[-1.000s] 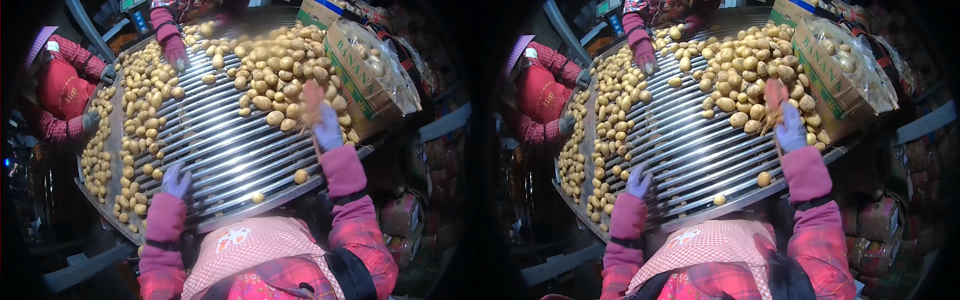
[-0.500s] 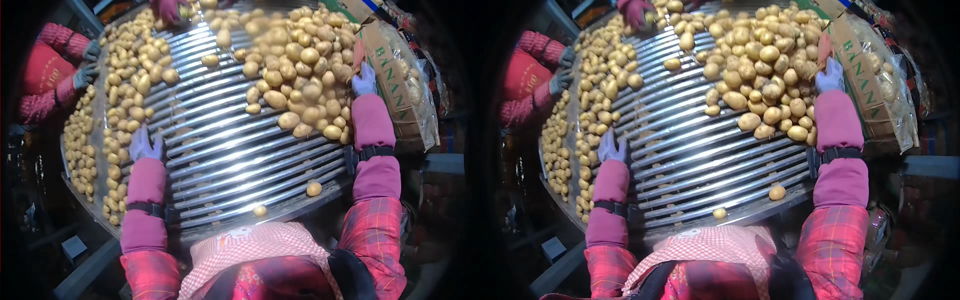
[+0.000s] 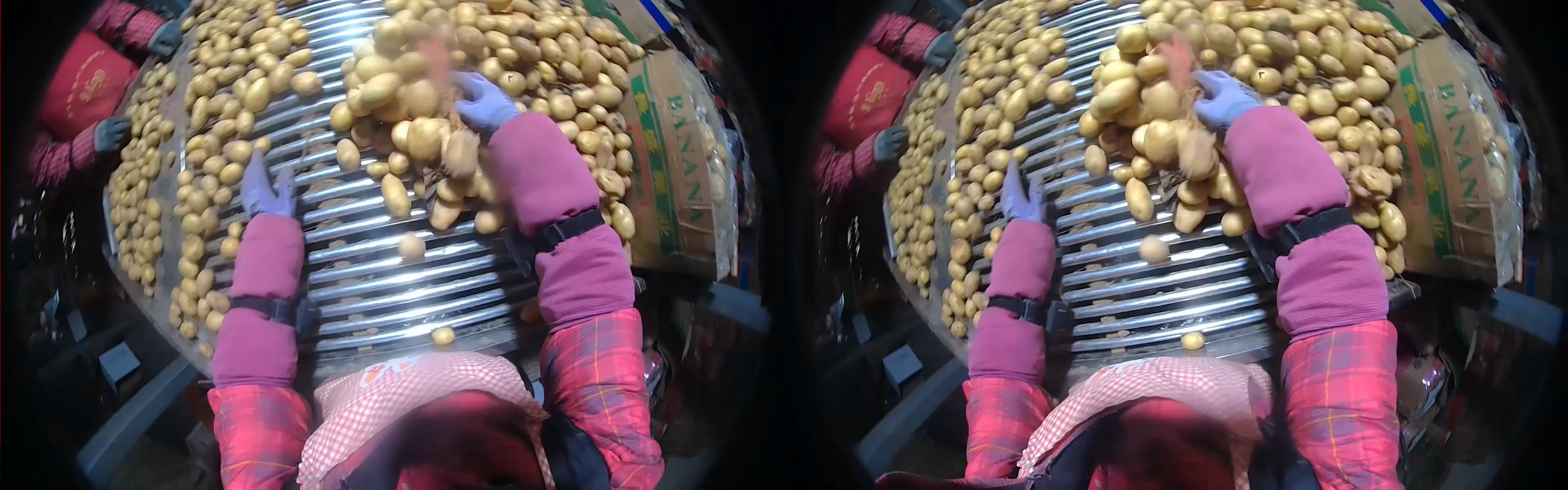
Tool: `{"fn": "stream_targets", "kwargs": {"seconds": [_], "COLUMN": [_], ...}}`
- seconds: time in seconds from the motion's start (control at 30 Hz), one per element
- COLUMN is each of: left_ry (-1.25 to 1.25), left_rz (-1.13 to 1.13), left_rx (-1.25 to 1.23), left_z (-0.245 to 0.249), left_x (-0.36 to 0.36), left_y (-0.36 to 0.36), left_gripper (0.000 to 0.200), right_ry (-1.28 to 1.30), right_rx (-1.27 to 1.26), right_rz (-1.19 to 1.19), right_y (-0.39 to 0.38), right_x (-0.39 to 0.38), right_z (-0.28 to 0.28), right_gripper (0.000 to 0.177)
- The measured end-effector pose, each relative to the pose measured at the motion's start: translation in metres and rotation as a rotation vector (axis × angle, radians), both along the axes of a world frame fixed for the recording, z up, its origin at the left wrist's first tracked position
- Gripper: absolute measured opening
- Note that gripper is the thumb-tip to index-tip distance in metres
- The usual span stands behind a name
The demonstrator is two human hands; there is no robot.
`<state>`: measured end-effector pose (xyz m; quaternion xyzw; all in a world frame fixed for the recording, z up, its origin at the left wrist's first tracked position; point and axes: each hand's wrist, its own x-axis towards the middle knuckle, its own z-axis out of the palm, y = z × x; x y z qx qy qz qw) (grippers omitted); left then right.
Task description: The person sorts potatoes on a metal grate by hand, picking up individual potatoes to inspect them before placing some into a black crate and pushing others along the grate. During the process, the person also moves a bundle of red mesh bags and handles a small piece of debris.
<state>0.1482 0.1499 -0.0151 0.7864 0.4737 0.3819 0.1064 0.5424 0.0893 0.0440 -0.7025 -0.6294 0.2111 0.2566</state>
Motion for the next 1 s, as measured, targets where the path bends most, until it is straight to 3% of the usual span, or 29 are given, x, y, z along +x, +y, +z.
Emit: {"fn": "stream_targets", "kwargs": {"seconds": [0.07, 0.13, 0.2, 0.33, 0.4, 0.43, 0.5, 0.53, 0.57, 0.6, 0.63, 0.67, 0.73, 0.8, 0.87, 0.9, 0.97, 1.0], "left_ry": [-0.264, -0.430, -0.536, -0.397, -0.801, -0.801, 0.157, -0.026, -0.229, -0.326, -0.308, -0.109, 0.053, 0.074, 0.101, 0.164, 0.226, 0.230], "left_rz": [0.064, 0.162, 0.205, 0.068, 0.307, 0.316, -0.295, -0.051, -0.065, -0.074, -0.126, -0.019, -0.024, -0.050, -0.075, -0.046, -0.035, -0.033], "left_rx": [-0.295, -0.543, -0.708, -0.727, -1.084, -1.085, 0.047, -0.471, -0.598, -0.753, -0.660, -0.459, -0.379, -0.399, -0.428, -0.388, -0.361, -0.350], "left_z": [-0.050, -0.049, -0.037, -0.026, 0.084, 0.076, 0.014, -0.098, -0.050, -0.036, 0.015, -0.004, 0.026, 0.027, 0.024, 0.023, 0.022, 0.021], "left_x": [-0.015, -0.020, -0.030, -0.070, -0.042, -0.059, -0.118, -0.172, -0.146, -0.131, -0.110, -0.122, -0.120, -0.124, -0.123, -0.121, -0.120, -0.120], "left_y": [0.026, 0.041, 0.051, 0.027, -0.026, -0.037, -0.035, 0.042, 0.009, -0.025, -0.067, -0.079, -0.109, -0.114, -0.114, -0.113, -0.108, -0.107], "left_gripper": [0.056, 0.057, 0.057, 0.059, 0.055, 0.055, 0.044, 0.040, 0.041, 0.048, 0.057, 0.062, 0.068, 0.069, 0.070, 0.072, 0.074, 0.074], "right_ry": [0.114, 0.162, -0.062, 0.113, 0.116, 0.136, 0.184, 0.199, 0.160, -0.009, -0.111, -0.194, -0.207, -0.485, -0.502, -0.499, -0.518, -0.443], "right_rx": [0.012, 0.061, -0.064, -0.089, -0.104, 0.057, 0.266, 0.319, 0.300, 0.373, 0.396, 0.425, 0.419, 0.279, 0.028, 0.015, -0.297, -0.277], "right_rz": [0.055, 0.117, 0.162, 0.312, 0.368, 0.388, 0.320, 0.221, 0.120, 0.023, -0.097, -0.194, -0.423, -0.592, -0.778, -0.789, -0.905, -0.915], "right_y": [0.026, 0.029, 0.014, -0.020, -0.032, -0.041, -0.057, -0.066, -0.084, -0.107, -0.137, -0.165, -0.230, -0.304, -0.365, -0.370, -0.357, -0.340], "right_x": [-0.043, -0.098, -0.164, -0.229, -0.232, -0.225, -0.191, -0.163, -0.130, -0.095, -0.060, -0.032, 0.011, 0.043, 0.076, 0.080, 0.090, 0.094], "right_z": [-0.011, -0.008, 0.036, 0.040, 0.048, 0.045, 0.039, 0.040, 0.053, 0.060, 0.069, 0.078, 0.093, 0.107, 0.088, 0.073, 0.055, 0.050], "right_gripper": [0.054, 0.053, 0.053, 0.053, 0.054, 0.054, 0.055, 0.057, 0.057, 0.055, 0.054, 0.054, 0.053, 0.050, 0.048, 0.048, 0.049, 0.048]}}
